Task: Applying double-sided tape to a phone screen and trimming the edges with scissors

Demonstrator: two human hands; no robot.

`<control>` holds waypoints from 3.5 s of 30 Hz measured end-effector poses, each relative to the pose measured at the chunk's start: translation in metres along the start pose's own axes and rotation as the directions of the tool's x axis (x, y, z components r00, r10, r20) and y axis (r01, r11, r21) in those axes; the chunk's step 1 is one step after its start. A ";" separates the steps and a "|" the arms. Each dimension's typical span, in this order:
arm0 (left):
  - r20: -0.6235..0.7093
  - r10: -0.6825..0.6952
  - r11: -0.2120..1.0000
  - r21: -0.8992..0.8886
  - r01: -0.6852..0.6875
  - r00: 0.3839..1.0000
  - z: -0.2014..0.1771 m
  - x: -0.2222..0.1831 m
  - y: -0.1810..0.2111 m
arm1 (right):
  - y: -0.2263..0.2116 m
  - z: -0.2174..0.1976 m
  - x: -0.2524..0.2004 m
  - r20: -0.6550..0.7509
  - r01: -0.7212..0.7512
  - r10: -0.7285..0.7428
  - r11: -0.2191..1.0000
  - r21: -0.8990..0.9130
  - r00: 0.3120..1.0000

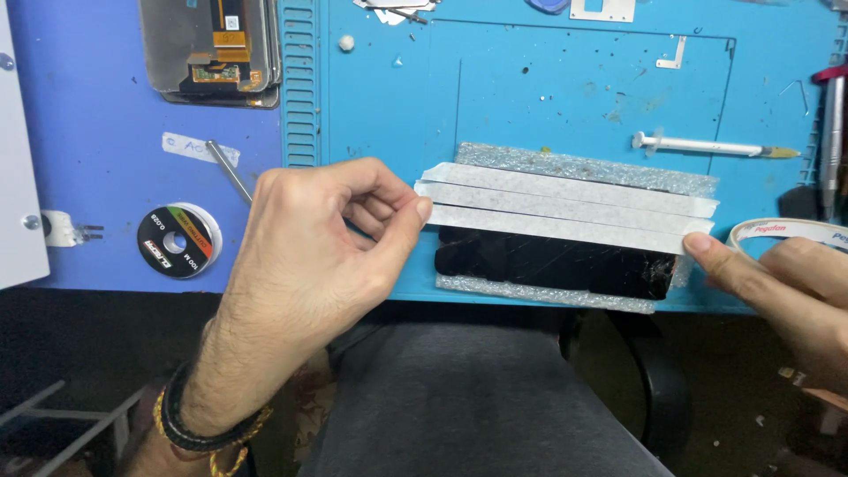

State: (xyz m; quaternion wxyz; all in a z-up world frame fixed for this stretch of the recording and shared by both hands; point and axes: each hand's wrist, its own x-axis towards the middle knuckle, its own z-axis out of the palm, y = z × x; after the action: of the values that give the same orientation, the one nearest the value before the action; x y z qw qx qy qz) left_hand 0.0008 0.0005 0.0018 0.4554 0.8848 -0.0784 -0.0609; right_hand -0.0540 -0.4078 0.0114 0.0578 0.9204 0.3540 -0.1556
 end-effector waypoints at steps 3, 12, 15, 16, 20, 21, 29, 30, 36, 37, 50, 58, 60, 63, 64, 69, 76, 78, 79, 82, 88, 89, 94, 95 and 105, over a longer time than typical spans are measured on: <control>0.002 0.010 1.000 0.007 -0.010 1.000 0.000 0.000 -0.001 | 0.002 0.006 0.000 -0.025 0.015 -0.016 0.999 -0.043 1.000; -0.001 0.000 1.000 0.013 0.000 1.000 0.000 0.000 0.000 | -0.002 0.002 0.004 -0.056 0.039 -0.043 0.997 -0.072 0.997; -0.001 -0.003 1.000 0.016 0.003 1.000 0.000 0.000 0.000 | -0.004 0.002 0.004 -0.039 0.030 -0.033 0.996 -0.090 0.999; -0.001 -0.002 1.000 0.016 0.002 1.000 0.000 0.000 0.001 | -0.004 0.002 0.003 -0.032 0.016 -0.019 0.996 -0.090 0.999; -0.018 0.013 0.999 0.032 -0.012 1.000 0.002 0.000 -0.001 | 0.005 -0.001 0.002 0.063 0.080 -0.072 0.989 -0.128 0.995; -0.025 0.017 0.999 0.033 -0.016 1.000 0.002 0.000 -0.001 | 0.007 -0.002 0.001 0.107 0.095 -0.078 0.983 -0.158 0.991; -0.028 0.028 0.998 0.049 -0.027 0.999 0.005 -0.001 -0.001 | 0.000 -0.007 0.004 0.193 0.031 0.017 0.970 -0.241 0.981; -0.040 0.040 0.998 0.053 -0.038 0.998 0.005 -0.001 -0.001 | -0.001 -0.011 0.006 0.160 0.083 -0.034 0.947 -0.310 0.986; -0.064 0.081 0.994 0.081 -0.076 0.995 0.008 -0.003 -0.002 | 0.001 -0.007 0.004 0.153 0.125 -0.074 0.924 -0.361 0.985; -0.068 0.085 0.993 0.089 -0.079 0.994 0.009 -0.003 -0.002 | 0.002 -0.007 0.003 0.205 0.159 -0.085 0.912 -0.378 0.975; -0.198 0.462 0.657 0.731 -0.184 0.864 0.003 -0.033 0.001 | -0.004 -0.006 0.009 0.248 0.260 -0.142 0.797 -0.545 0.958; 0.191 0.647 0.524 0.593 -0.612 0.739 0.077 -0.038 0.020 | -0.005 -0.001 0.012 0.419 0.424 -0.164 0.616 -0.663 0.893; 0.145 0.645 0.540 0.608 -0.582 0.750 0.078 -0.041 0.015 | -0.006 0.002 0.008 0.342 0.298 -0.095 0.735 -0.609 0.935; 0.096 0.606 0.591 0.610 -0.527 0.790 0.059 -0.044 0.007 | -0.005 0.005 0.003 0.287 0.197 -0.047 0.831 -0.521 0.957; 0.088 0.568 0.623 0.605 -0.497 0.818 0.047 -0.045 0.004 | -0.005 0.006 0.005 0.298 0.233 -0.083 0.826 -0.513 0.951; 0.061 0.537 0.624 0.643 -0.444 0.841 0.035 -0.050 0.006 | -0.007 0.002 0.008 0.303 0.271 -0.105 0.767 -0.581 0.947; 0.154 0.620 0.485 0.695 -0.531 0.769 0.104 -0.031 0.047 | -0.017 0.003 0.009 0.083 0.061 -0.012 0.780 -0.623 0.996; 0.177 0.636 0.458 0.697 -0.552 0.751 0.112 -0.028 0.057 | -0.028 -0.012 0.014 0.008 -0.013 0.021 0.815 -0.579 1.000; 0.196 0.647 0.435 0.699 -0.567 0.737 0.117 -0.026 0.062 | -0.032 -0.019 0.017 -0.064 -0.078 0.052 0.845 -0.529 0.997; 0.166 0.665 0.533 0.577 -0.618 0.728 0.111 -0.020 0.061 | -0.031 -0.029 0.019 -0.091 -0.075 0.038 0.892 -0.446 0.995; 0.108 0.621 0.711 0.339 -0.616 0.777 0.098 -0.001 0.077 | -0.044 -0.047 0.024 -0.329 -0.286 0.224 0.946 -0.151 0.917; 0.113 0.627 0.706 0.335 -0.624 0.771 0.100 0.006 0.078 | -0.046 -0.047 0.023 -0.330 -0.296 0.234 0.944 -0.149 0.914; 0.143 0.634 0.744 0.154 -0.650 0.760 0.114 0.027 0.083 | -0.055 -0.045 0.027 -0.150 -0.448 0.429 0.775 -0.447 0.891; 0.143 0.638 0.740 0.156 -0.654 0.756 0.117 0.028 0.081 | -0.056 -0.046 0.030 -0.154 -0.452 0.432 0.772 -0.447 0.889; 0.134 0.620 0.764 0.122 -0.634 0.773 0.127 0.037 0.078 | -0.059 -0.033 0.029 -0.224 -0.491 0.437 0.783 -0.381 0.871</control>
State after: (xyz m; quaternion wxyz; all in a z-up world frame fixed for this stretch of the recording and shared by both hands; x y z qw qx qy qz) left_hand 0.0075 -0.1522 -0.0096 0.3731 0.8379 -0.3934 0.0634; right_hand -0.0649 -0.3384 0.0330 0.2719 0.9514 0.1443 0.0016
